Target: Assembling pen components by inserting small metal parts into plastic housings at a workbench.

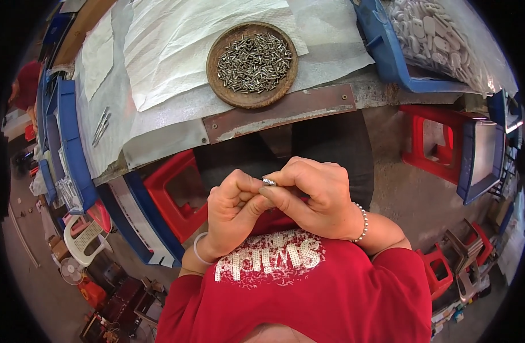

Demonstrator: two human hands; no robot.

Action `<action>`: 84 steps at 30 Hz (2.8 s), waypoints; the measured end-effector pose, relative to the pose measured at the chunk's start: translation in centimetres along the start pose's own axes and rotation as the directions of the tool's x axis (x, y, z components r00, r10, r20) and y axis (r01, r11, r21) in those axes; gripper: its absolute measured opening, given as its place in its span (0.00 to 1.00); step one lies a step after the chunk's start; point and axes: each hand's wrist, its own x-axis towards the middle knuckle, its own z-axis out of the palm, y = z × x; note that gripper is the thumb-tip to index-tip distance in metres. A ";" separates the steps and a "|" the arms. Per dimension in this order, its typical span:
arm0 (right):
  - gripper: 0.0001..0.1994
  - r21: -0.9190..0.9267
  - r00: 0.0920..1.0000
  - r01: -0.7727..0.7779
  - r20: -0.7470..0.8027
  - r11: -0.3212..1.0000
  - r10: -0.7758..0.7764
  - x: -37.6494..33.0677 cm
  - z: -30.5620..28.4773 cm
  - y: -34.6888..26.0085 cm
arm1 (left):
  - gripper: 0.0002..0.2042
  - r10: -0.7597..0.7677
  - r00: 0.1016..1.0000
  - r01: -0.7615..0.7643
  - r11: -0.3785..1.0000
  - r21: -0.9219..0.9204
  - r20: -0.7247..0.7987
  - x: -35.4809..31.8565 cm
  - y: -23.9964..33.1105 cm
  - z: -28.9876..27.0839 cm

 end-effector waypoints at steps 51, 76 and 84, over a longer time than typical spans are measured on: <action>0.08 0.851 0.807 -0.349 0.059 0.394 0.588 1.0 0.9 -0.1 | 0.13 -0.378 0.850 0.527 0.625 -0.576 0.368 4.4 0.9 0.3; 0.67 0.986 0.926 -0.112 0.148 0.123 -0.346 -5.3 -9.9 6.3 | 0.16 -0.349 0.767 0.637 0.512 -0.576 0.538 3.5 -0.6 2.2; 0.70 0.981 0.955 -0.115 0.153 0.158 -0.253 -5.1 -10.7 6.4 | 0.15 -0.372 0.768 0.640 0.485 -0.596 0.522 3.1 -0.8 2.5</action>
